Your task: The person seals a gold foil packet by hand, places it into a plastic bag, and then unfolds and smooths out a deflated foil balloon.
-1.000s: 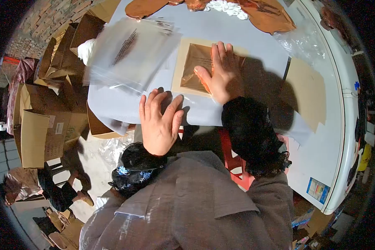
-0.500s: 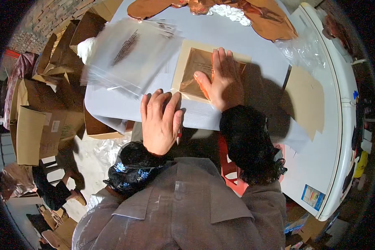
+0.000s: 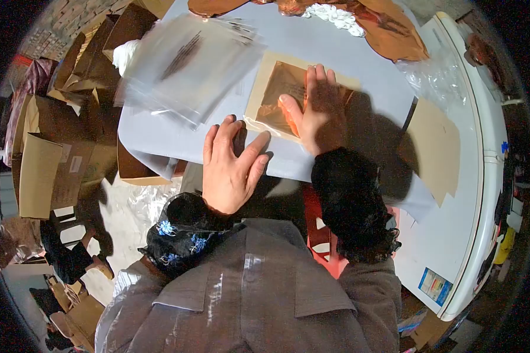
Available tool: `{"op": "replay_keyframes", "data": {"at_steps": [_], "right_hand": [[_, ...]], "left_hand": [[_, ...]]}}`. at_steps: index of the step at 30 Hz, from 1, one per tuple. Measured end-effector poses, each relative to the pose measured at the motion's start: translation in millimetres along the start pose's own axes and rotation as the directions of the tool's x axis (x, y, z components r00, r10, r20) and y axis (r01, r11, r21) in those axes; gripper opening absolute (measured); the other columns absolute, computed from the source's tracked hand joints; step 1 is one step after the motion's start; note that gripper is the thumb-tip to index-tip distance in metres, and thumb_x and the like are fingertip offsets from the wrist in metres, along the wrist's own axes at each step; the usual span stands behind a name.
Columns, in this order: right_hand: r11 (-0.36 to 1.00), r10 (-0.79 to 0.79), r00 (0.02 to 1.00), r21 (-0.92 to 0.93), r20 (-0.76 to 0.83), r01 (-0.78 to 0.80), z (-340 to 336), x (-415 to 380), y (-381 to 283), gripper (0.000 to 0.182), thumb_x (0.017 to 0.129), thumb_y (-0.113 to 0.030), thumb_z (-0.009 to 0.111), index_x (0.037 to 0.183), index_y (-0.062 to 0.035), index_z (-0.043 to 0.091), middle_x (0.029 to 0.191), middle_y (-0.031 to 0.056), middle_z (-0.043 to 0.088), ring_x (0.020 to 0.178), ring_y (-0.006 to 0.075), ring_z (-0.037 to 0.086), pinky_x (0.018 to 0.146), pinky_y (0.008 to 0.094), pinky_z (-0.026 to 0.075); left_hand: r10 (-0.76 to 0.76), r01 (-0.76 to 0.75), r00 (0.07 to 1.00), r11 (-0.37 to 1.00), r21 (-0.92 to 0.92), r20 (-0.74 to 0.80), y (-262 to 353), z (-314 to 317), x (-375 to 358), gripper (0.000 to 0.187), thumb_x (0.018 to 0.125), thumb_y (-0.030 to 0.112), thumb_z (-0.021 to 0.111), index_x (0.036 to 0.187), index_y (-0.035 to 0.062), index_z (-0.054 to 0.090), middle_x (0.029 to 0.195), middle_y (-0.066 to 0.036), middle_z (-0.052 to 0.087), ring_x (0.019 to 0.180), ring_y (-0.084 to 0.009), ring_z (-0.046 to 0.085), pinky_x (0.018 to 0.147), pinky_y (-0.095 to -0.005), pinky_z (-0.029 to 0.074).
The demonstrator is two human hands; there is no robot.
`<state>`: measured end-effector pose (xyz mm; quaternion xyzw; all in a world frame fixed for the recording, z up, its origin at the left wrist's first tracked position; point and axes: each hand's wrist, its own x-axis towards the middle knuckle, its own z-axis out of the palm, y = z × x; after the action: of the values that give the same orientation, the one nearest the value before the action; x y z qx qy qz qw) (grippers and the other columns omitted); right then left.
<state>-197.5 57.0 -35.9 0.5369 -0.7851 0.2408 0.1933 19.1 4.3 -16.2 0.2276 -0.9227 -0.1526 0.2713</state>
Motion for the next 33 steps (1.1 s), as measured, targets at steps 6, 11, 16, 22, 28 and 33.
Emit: {"op": "replay_keyframes", "data": {"at_steps": [6, 11, 16, 22, 28, 33], "right_hand": [[0.999, -0.020, 1.000, 0.034, 0.021, 0.019, -1.4, 1.1, 2.7, 0.074, 0.092, -0.043, 0.068, 0.142, 0.0037, 0.041, 0.144, 0.0280, 0.045, 0.136, 0.0481, 0.040, 0.111, 0.0502, 0.037], [0.997, -0.059, 0.998, 0.048, 0.023, 0.058, -4.0, 0.3, 5.3, 0.071, 0.092, -0.046, 0.067, 0.144, -0.0038, 0.042, 0.143, 0.0307, 0.044, 0.133, 0.0536, 0.039, 0.109, 0.0548, 0.037], [0.997, -0.047, 0.999, 0.068, 0.024, 0.045, -1.2, -1.0, 5.9, 0.072, 0.091, -0.049, 0.067, 0.146, -0.0093, 0.042, 0.144, 0.0316, 0.041, 0.131, 0.0567, 0.039, 0.108, 0.0583, 0.036], [0.995, -0.060, 0.980, 0.090, 0.192, 0.043, -10.5, 0.6, 6.1, 0.082, 0.085, -0.052, 0.072, 0.153, -0.0226, 0.038, 0.159, 0.0203, 0.026, 0.144, 0.0518, 0.022, 0.116, 0.0561, 0.022], [0.986, -0.149, 0.932, 0.115, 0.330, 0.117, -29.9, 4.5, 7.3, 0.081, 0.076, -0.053, 0.079, 0.147, -0.0331, 0.047, 0.160, 0.0164, 0.025, 0.143, 0.0552, 0.018, 0.116, 0.0581, 0.017], [0.972, -0.184, 0.952, 0.189, 0.244, 0.140, -22.0, 0.6, 13.3, 0.074, 0.076, -0.048, 0.080, 0.142, -0.0326, 0.052, 0.160, 0.0125, 0.026, 0.143, 0.0542, 0.017, 0.117, 0.0571, 0.016]], "left_hand": [[-0.008, 0.008, 1.000, 0.998, 0.066, 0.012, 4.1, 5.3, -1.8, 0.042, 0.096, 0.033, 0.059, 0.136, 0.0210, 0.059, 0.133, -0.020, 0.045, 0.136, -0.0379, 0.037, 0.114, -0.0561, 0.025], [-0.022, 0.024, 1.000, 0.995, 0.100, -0.022, 7.9, 10.0, -5.2, 0.048, 0.098, 0.036, 0.056, 0.144, 0.0222, 0.051, 0.137, -0.019, 0.042, 0.138, -0.0392, 0.034, 0.115, -0.0556, 0.023], [-0.031, 0.030, 1.000, 0.996, 0.088, 0.006, 7.2, 8.4, -5.1, 0.052, 0.099, 0.036, 0.054, 0.147, 0.0194, 0.046, 0.141, -0.019, 0.041, 0.139, -0.0393, 0.033, 0.115, -0.0560, 0.023], [-0.050, 0.046, 0.998, 0.990, 0.137, 0.025, 10.6, 7.5, -2.6, 0.052, 0.099, 0.036, 0.054, 0.148, 0.0198, 0.046, 0.143, -0.016, 0.042, 0.137, -0.0390, 0.033, 0.115, -0.0565, 0.022], [-0.037, 0.037, 0.999, 0.986, 0.162, -0.001, 12.8, 9.7, 2.9, 0.052, 0.099, 0.036, 0.054, 0.147, 0.0203, 0.047, 0.142, -0.014, 0.042, 0.137, -0.0394, 0.033, 0.115, -0.0578, 0.020], [-0.038, 0.038, 0.999, 0.991, 0.132, -0.004, 14.4, 9.8, 4.1, 0.053, 0.098, 0.037, 0.056, 0.147, 0.0199, 0.047, 0.143, -0.016, 0.040, 0.138, -0.0401, 0.032, 0.116, -0.0585, 0.019]]}}
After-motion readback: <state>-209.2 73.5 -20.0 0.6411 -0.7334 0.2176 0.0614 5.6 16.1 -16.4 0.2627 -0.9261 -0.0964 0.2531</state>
